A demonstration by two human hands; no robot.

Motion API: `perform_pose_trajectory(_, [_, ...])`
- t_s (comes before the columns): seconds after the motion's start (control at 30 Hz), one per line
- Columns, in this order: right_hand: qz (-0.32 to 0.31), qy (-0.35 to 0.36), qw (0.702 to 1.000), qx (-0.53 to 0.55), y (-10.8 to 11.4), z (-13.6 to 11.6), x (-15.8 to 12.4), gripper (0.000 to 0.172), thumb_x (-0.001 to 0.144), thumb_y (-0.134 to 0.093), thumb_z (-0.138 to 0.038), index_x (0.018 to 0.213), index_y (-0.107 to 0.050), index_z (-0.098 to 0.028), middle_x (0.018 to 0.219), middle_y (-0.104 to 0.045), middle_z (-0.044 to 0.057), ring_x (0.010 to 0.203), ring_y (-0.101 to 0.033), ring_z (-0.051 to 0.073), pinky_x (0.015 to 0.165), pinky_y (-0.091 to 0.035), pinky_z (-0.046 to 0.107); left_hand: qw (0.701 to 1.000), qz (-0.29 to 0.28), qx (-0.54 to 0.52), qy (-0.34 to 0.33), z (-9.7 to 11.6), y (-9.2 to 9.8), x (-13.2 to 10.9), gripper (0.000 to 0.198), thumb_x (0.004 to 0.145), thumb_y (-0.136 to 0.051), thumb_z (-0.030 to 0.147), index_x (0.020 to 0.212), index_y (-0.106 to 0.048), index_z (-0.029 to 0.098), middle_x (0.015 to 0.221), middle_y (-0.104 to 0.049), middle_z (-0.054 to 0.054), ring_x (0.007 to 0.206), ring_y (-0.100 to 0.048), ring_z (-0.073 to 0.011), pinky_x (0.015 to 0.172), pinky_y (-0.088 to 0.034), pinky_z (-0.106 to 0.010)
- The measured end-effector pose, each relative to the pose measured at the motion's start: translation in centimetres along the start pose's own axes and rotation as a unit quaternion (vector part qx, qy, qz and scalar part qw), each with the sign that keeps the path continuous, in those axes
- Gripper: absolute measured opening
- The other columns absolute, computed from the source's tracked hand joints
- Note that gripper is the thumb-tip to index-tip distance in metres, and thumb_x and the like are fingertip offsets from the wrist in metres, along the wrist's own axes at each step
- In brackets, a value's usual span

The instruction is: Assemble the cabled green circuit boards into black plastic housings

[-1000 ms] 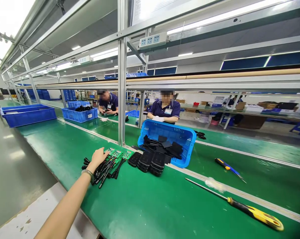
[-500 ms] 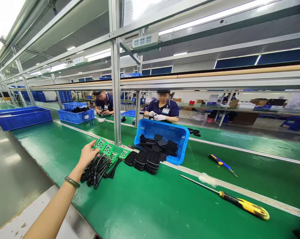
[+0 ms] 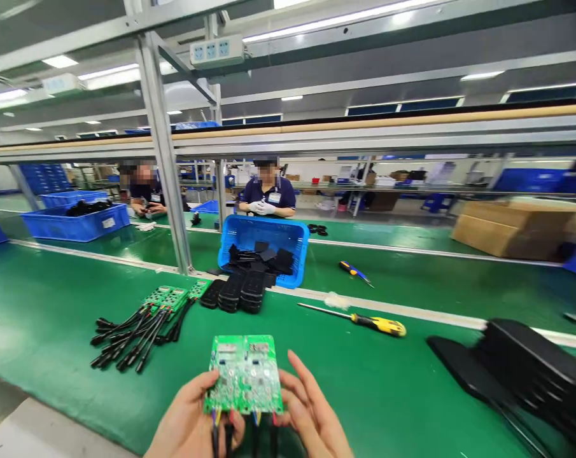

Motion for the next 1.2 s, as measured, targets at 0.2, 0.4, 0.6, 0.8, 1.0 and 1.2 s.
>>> perform_pose_trajectory(0.2, [0.060,0.026,0.997,0.039,1.5,-1.4,0.6,0.037,0.091,-0.060,-0.045,0.122,-0.057,-0.024,0.096,-0.067,0.006,0.081,-0.064,0.018,0.068,-0.054,0.026,0.973,-0.026,0.177,-0.146,-2.2,-0.2,1.6,0.045,0.067,-0.088,0.038,0.098,-0.071,0.010,0.089,-0.075,-0.013,0.072,-0.070,-0.0236,0.055,-0.057,-0.028])
perform_pose_trajectory(0.4, [0.057,0.065,0.981,-0.174,3.0,-5.3,1.2,0.026,0.088,-0.057,-0.041,0.089,-0.069,-0.018,0.074,-0.061,0.003,0.067,-0.056,0.018,0.062,-0.048,0.028,0.883,0.039,0.344,-0.317,-0.2,-0.2,0.6,0.061,0.058,-0.080,0.070,0.076,-0.069,0.013,0.066,-0.070,-0.004,0.057,-0.063,-0.0188,0.050,-0.058,-0.029])
perform_pose_trajectory(0.6, [0.039,0.051,0.979,-0.194,3.2,-5.9,3.4,0.029,0.082,-0.056,-0.045,0.068,-0.058,-0.019,0.059,-0.052,-0.001,0.054,-0.044,0.014,0.052,-0.037,0.026,0.817,-0.019,0.445,-0.365,0.2,-1.8,1.1,0.053,0.072,-0.072,0.064,0.074,-0.071,0.011,0.065,-0.069,-0.005,0.056,-0.060,-0.0177,0.051,-0.056,-0.027])
perform_pose_trajectory(0.8, [0.038,0.078,0.966,-0.244,2.9,-6.1,2.4,0.023,0.087,-0.050,-0.036,0.069,-0.053,-0.021,0.066,-0.051,0.000,0.060,-0.046,0.017,0.058,-0.035,0.029,0.817,-0.017,0.454,-0.355,-0.2,-2.6,2.5,0.051,0.069,-0.072,0.063,0.072,-0.070,0.011,0.061,-0.065,-0.005,0.051,-0.055,-0.0163,0.045,-0.052,-0.026])
perform_pose_trajectory(1.0, [-0.056,0.142,0.938,-0.312,-1.1,-7.4,-1.1,0.022,0.097,-0.042,-0.022,0.076,-0.050,-0.022,0.075,-0.056,0.001,0.070,-0.052,0.018,0.066,-0.040,0.030,0.816,-0.011,0.456,-0.356,-0.5,-3.0,3.4,0.049,0.069,-0.072,0.060,0.063,-0.064,0.012,0.054,-0.055,-0.002,0.051,-0.047,-0.0130,0.046,-0.046,-0.022])
perform_pose_trajectory(1.2, [-0.009,0.166,0.917,-0.362,-0.7,-7.4,1.7,0.011,0.093,-0.052,-0.019,0.083,-0.057,-0.021,0.121,-0.057,0.012,0.119,-0.046,0.029,0.099,-0.038,0.051,0.815,-0.011,0.474,-0.333,-0.8,-3.0,3.5,0.049,0.073,-0.066,0.059,0.079,-0.067,0.010,0.061,-0.057,-0.002,0.051,-0.048,-0.0138,0.046,-0.049,-0.026])
Point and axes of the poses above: each hand's wrist, its own x-axis towards the middle knuckle, its own y-axis out of the back of the hand, z = x × y, the point moved 10 cm from there along x, towards the middle knuckle
